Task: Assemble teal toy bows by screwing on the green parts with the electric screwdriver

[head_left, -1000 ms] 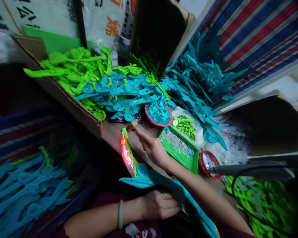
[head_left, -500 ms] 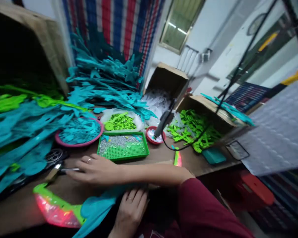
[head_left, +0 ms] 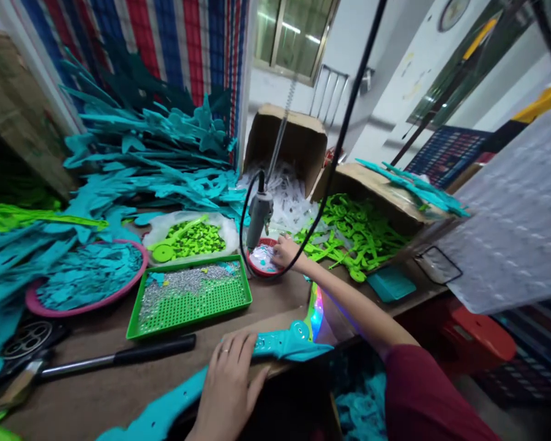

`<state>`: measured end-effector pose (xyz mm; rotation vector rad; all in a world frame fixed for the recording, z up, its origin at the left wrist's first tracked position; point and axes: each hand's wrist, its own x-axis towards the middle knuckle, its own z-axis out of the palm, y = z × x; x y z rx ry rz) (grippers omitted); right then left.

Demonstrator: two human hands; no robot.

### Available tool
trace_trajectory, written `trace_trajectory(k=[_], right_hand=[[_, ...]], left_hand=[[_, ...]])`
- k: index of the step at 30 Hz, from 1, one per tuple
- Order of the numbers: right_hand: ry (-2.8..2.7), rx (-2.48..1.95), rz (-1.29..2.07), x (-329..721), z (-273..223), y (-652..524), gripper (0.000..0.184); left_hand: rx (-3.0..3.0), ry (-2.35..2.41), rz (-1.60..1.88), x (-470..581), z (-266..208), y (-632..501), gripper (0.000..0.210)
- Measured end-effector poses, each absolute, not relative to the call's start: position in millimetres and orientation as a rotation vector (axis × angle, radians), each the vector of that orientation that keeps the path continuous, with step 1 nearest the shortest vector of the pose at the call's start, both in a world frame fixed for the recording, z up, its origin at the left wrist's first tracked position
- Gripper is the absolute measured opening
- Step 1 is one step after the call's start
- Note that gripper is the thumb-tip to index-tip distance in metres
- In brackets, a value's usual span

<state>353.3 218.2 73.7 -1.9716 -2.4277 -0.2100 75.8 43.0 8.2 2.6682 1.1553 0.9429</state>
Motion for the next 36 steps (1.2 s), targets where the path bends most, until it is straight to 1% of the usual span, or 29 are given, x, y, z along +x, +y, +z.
trace_trajectory(k=[3,5,8,13,17,19,22,25,27,30,36], right_hand=[[-2.486,-1.903,-0.098,345.2,64.3,232.6,0.025],[-2.493,-1.885,-0.019,342.4,61.1,233.0,0.021],[-2.455,-1.874,0.096,343.8,61.9,229.4,0.016],[-2.304,-1.841,0.189,352.2,67.5,232.5,0.022],[-2.259,-1.761,0.207,362.6,69.6,236.7,0.021],[-2.256,-1.715,0.202,369.7,73.1,229.6,0.021],[-2.245,-1.655,0.159,377.9,82.6,194.1,0.018],[-2.286,-1.545,0.141,373.8,90.2,130.8,0.017],[-2.419,-1.311,0.213,361.3,89.5,87.2,0.017],[-2.672,-1.088,0.098,334.0,79.9,45.6,0.018],[-2.962,-0.876,-0.314,305.6,68.7,43.4,0.026]], left_hand=[[2.624,1.236,0.839,77.9,11.6,51.7,0.039],[2.602,1.284,0.807,76.8,12.7,55.7,0.036],[2.593,1.263,0.801,74.8,14.3,58.7,0.039],[2.577,1.279,0.781,76.6,17.8,59.5,0.041],[2.581,1.223,0.851,75.8,19.4,59.5,0.047],[2.568,1.19,0.922,72.9,21.0,58.4,0.045],[2.55,1.154,0.978,66.0,24.5,53.0,0.041],[2.541,1.177,0.965,60.9,26.5,43.6,0.041],[2.529,1.182,0.937,61.7,26.3,37.7,0.038],[2.519,1.171,0.889,68.7,24.2,33.4,0.033],[2.468,1.218,0.878,75.8,19.2,33.5,0.039]])
